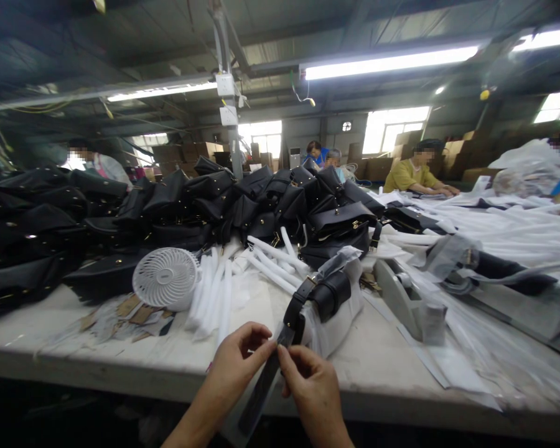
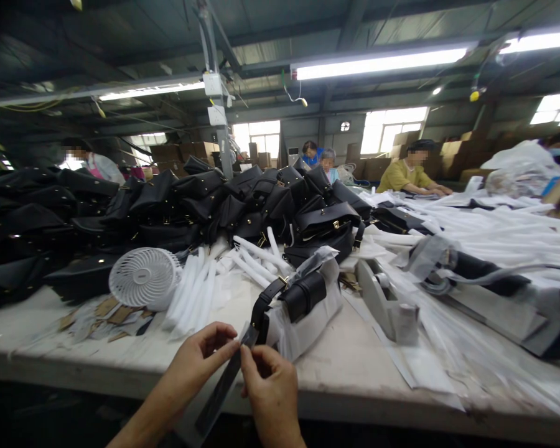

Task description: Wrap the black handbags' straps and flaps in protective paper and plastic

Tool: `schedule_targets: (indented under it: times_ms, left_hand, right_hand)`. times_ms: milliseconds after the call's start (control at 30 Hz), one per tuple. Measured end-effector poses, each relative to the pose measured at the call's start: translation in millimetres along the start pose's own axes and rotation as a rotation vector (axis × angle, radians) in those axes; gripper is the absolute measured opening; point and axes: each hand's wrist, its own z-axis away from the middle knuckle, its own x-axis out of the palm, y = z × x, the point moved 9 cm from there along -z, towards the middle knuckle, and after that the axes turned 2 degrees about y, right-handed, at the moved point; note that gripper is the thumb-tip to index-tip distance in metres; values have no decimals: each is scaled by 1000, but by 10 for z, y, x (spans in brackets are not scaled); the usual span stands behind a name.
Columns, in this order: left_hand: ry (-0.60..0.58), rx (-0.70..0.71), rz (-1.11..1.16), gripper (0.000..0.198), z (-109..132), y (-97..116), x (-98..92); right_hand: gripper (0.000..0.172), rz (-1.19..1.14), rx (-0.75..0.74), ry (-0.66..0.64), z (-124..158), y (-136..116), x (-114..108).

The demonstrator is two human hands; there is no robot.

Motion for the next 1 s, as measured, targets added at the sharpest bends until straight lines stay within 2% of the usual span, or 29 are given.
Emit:
schedule_targets:
  times_ms: [133,333,467,633,867,1000]
  left_hand:
    - [-85,-35,66,25,-22,15,54]
    - [-104,-97,88,33,-44,5,74]
    - [-191,-198,174,33,-5,-35,162]
    - [-107,-325,225,33,39,-211,145]
    - [-82,-234,339,28,53,-182,171]
    - [-66,-127,209,26,5,-77,121]
  right_hand:
    - [39,-12,2,2,5,-11,3]
    - [40,-30,0,-1,1,-28,1]
    - [40,-31,-3,-4,3,-31,-2]
    - [41,-36,-16,14,3,-49,-11]
    - [44,-11,-10,-31,8,-33,-13]
    - [45,26,14,-32,-11,-44,-6]
